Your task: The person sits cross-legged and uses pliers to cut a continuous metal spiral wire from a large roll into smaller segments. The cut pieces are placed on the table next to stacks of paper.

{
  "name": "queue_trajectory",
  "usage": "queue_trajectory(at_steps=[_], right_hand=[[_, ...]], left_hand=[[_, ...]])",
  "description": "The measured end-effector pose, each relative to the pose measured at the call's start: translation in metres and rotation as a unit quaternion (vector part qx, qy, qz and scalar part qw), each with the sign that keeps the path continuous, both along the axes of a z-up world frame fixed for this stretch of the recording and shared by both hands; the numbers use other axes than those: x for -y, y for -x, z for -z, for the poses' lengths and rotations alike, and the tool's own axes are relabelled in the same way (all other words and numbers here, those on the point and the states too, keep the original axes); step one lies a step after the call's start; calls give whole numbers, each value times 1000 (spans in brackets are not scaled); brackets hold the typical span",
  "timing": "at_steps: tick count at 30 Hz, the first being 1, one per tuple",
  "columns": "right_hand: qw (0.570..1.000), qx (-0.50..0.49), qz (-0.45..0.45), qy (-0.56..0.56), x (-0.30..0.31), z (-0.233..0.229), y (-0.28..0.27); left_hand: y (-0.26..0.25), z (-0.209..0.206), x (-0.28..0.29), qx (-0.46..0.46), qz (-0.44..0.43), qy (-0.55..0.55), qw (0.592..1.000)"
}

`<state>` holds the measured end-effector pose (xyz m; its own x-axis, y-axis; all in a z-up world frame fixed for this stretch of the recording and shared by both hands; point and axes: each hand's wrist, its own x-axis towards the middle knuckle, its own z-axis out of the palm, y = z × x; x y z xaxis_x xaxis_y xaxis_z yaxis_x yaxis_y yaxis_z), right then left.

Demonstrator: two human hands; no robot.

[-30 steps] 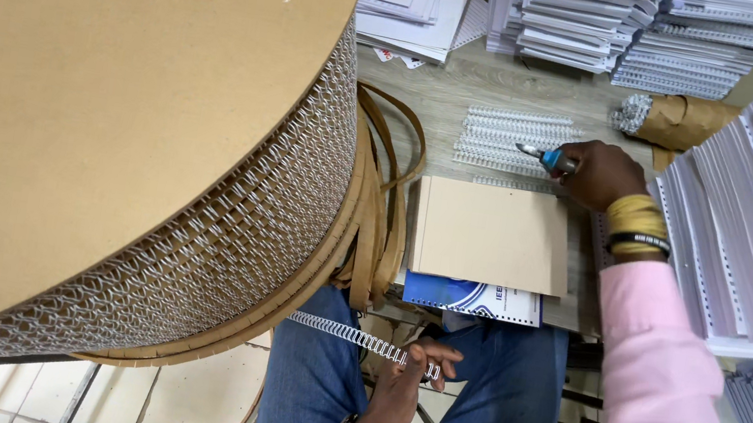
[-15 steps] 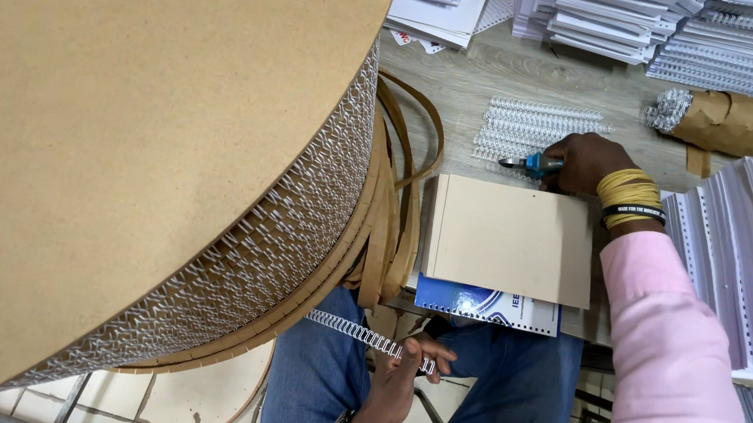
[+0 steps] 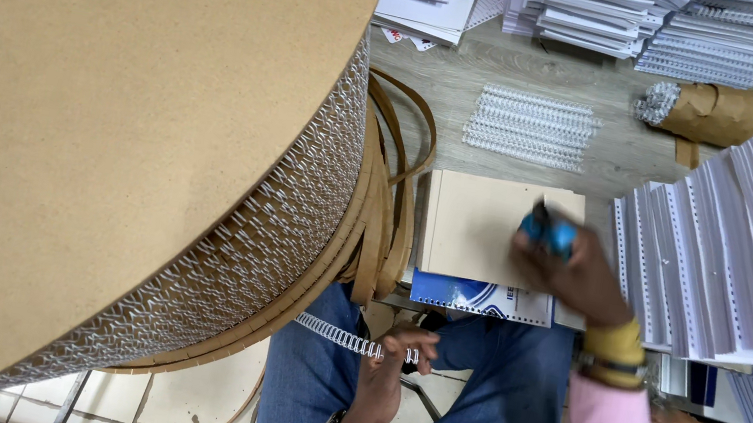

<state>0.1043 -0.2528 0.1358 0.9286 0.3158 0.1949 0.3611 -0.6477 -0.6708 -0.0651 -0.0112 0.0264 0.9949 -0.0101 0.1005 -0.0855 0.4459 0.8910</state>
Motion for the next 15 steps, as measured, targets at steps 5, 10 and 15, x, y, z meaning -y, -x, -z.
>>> queue_trajectory(at_steps=[5,10,15], right_hand=[[929,-167,62,-323,-56,61,157],[827,-222,183,-483,-79,140,221],[683,-158,167,-694,-65,153,205]], left_hand=[[4,-15,10,-60,-25,-56,996],[16,-32,29,-38,62,-56,996],[18,16,20,-67,32,-95,993]])
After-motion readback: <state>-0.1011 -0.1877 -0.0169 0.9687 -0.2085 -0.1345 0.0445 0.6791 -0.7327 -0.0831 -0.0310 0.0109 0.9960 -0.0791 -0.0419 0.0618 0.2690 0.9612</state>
